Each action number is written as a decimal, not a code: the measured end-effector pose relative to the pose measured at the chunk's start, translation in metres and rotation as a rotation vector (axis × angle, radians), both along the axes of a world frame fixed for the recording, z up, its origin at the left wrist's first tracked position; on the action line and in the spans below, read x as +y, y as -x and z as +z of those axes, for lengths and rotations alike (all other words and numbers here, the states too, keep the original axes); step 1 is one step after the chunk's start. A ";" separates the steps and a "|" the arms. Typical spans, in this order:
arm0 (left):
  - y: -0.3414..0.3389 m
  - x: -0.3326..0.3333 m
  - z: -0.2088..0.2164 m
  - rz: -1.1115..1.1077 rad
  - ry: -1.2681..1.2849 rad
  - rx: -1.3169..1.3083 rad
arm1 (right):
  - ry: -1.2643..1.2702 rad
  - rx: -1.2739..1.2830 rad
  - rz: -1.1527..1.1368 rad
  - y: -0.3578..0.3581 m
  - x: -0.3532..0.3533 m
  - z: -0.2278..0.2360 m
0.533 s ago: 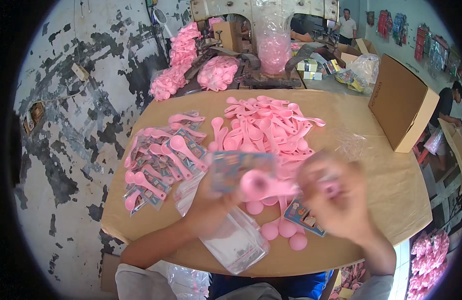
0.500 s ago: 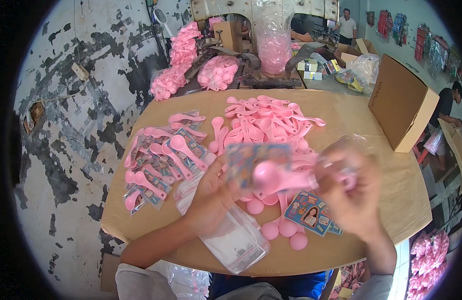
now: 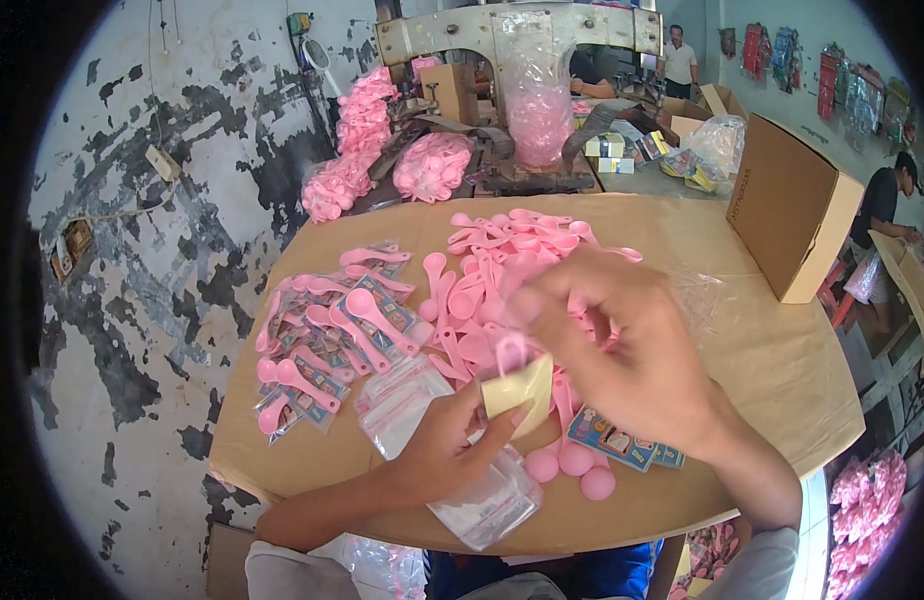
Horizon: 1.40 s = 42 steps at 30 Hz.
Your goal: The person places a pink plastic spoon and a printed card into a clear plastic sleeve and seals it by peeling an adhesive strip. They repeat this for the items and then place the individual packets into a larger clear plastic bag.
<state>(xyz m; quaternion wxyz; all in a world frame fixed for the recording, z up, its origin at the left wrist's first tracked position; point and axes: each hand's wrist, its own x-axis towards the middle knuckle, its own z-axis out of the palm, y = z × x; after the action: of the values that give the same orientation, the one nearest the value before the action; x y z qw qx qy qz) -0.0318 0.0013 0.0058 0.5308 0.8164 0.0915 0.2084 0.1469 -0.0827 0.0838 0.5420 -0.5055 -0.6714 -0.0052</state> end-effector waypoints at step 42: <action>-0.003 0.026 0.011 -0.017 0.709 0.047 | 0.466 0.502 0.559 -0.142 -0.020 -0.040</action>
<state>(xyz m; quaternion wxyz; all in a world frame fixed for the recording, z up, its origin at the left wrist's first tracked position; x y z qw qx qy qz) -0.0284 0.0273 0.0167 0.7807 0.5865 0.1638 0.1404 0.2889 -0.1031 0.0438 0.5405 -0.3986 -0.6130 0.4162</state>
